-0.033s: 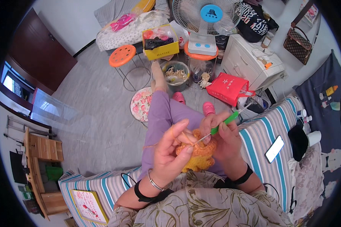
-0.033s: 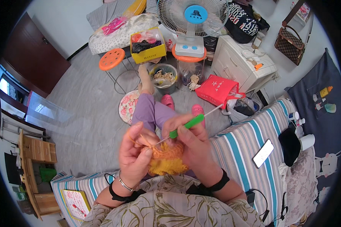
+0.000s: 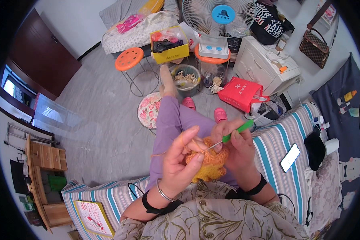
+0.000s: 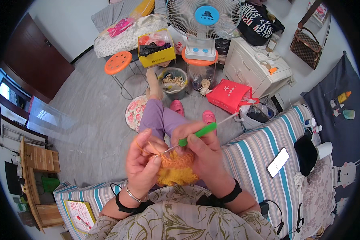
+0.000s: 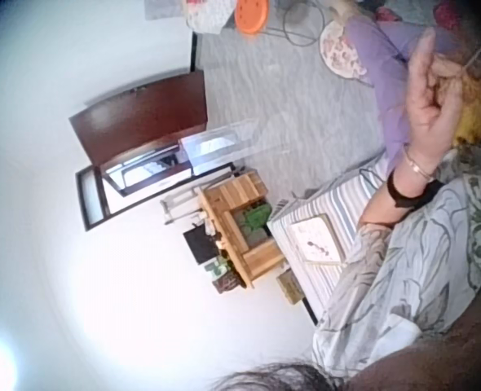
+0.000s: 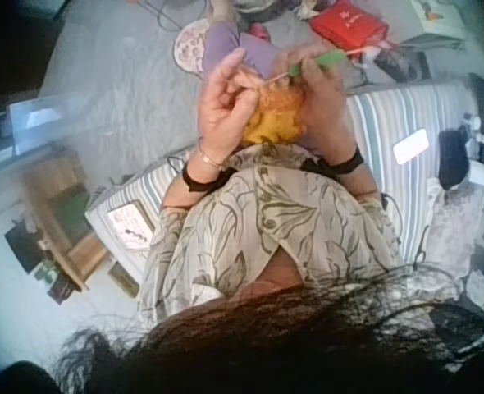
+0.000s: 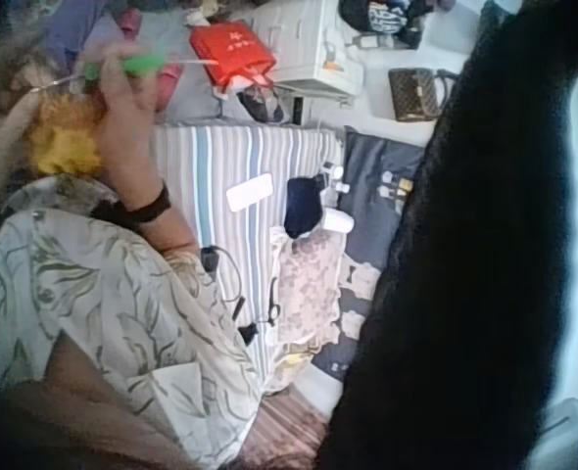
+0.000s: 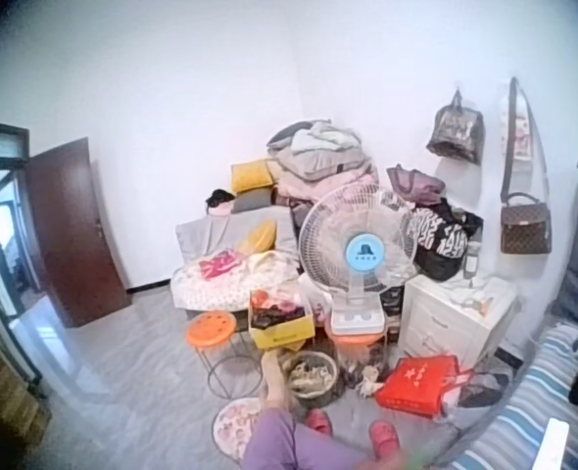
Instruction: The person is crocheting a yellow and orange object using a green crochet hook.
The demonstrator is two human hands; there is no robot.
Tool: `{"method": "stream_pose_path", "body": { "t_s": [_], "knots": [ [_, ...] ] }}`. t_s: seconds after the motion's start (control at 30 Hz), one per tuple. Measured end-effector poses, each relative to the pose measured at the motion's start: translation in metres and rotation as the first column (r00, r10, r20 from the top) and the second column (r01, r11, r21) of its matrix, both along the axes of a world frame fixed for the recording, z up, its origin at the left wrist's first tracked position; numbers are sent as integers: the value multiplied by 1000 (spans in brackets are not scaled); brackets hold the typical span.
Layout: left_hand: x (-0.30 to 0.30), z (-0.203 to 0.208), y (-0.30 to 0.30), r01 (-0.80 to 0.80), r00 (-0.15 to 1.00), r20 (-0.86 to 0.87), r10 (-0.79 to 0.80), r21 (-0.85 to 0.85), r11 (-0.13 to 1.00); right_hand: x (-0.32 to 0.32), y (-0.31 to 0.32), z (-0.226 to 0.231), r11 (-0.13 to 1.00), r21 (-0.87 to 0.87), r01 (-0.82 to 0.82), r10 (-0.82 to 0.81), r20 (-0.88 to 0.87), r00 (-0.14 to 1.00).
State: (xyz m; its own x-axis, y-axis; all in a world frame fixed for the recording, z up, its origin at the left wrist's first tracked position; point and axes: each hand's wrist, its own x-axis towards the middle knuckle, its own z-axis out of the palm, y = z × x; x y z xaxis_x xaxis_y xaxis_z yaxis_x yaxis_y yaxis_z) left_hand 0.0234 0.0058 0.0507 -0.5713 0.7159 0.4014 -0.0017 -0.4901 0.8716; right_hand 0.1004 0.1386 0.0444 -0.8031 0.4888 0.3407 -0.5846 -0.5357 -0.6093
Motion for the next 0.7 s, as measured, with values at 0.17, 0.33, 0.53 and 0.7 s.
{"method": "stream_pose_path", "body": {
  "t_s": [0.17,0.33,0.53,0.7],
  "knots": [
    [1,4,-1,-19,1000,20,19,10,1000,0,-3,3,996,65,67,-66,-7,998],
    [0,12,0,-30,999,-17,28,-119,992,1,-10,7,993,97,66,-62,-44,997],
    [15,24,5,57,928,372,-7,-124,991,1,6,18,483,613,625,-559,-333,759],
    [28,22,4,29,928,370,43,-185,982,-2,17,26,149,762,631,-634,-416,652]
  ]
}}
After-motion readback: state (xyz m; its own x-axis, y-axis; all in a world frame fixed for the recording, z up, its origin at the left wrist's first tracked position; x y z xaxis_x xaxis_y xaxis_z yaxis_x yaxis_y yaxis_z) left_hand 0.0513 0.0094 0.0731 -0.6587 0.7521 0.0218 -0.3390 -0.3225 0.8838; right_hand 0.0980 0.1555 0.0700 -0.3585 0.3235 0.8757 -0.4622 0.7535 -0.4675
